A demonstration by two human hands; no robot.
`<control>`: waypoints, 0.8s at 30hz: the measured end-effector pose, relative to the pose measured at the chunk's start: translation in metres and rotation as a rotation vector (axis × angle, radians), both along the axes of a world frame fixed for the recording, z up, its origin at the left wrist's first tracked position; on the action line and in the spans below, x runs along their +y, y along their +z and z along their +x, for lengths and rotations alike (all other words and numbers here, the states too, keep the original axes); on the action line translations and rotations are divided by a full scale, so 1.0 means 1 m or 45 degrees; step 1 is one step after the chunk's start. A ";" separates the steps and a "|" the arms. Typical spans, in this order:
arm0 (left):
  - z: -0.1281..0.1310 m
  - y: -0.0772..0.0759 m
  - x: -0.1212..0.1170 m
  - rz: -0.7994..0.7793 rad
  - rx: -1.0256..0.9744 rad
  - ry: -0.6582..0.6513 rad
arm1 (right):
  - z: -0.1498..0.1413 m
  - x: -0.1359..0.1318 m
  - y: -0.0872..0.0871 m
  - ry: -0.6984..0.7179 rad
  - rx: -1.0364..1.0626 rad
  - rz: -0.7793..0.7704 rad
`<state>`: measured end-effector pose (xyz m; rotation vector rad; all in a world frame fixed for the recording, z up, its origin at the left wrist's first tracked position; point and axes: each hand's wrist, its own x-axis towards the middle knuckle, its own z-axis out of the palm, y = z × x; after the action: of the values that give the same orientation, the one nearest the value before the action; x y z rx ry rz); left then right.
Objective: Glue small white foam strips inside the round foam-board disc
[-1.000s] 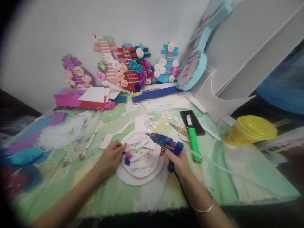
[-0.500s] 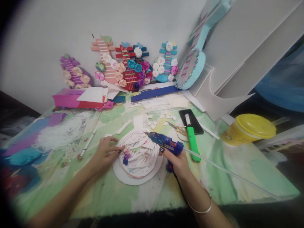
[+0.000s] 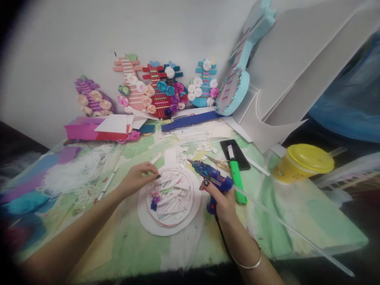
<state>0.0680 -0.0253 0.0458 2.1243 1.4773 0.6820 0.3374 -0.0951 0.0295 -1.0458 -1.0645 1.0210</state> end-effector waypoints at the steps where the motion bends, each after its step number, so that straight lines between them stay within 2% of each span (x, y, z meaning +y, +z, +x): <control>1: 0.010 0.002 0.011 0.025 0.023 0.001 | 0.000 0.001 0.000 -0.010 0.007 0.008; 5: 0.052 0.000 0.048 0.019 0.149 -0.105 | 0.001 0.004 -0.003 -0.026 0.019 0.005; 8: 0.074 -0.009 0.061 0.019 0.224 -0.118 | 0.003 0.006 -0.004 -0.025 0.025 0.012; 12: 0.083 -0.016 0.064 -0.026 0.228 -0.084 | 0.004 0.006 -0.004 -0.038 -0.009 0.010; 16: 0.077 -0.011 0.063 -0.087 0.094 -0.026 | 0.005 0.004 -0.001 -0.016 -0.044 -0.026; 19: 0.069 -0.005 0.059 -0.114 -0.092 0.009 | 0.004 0.004 -0.002 0.012 -0.030 -0.025; 20: 0.067 -0.003 0.056 -0.162 -0.230 0.012 | 0.003 0.004 -0.002 0.024 -0.015 -0.027; 22: 0.063 -0.003 0.046 -0.378 -0.668 0.005 | 0.002 0.003 -0.003 0.044 0.019 -0.043; 24: 0.062 -0.006 0.032 -0.679 -1.173 -0.007 | 0.001 0.002 -0.002 0.062 0.032 -0.057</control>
<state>0.1300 0.0072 0.0402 1.1429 0.9670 0.9512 0.3386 -0.0933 0.0271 -1.0447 -1.0550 1.0989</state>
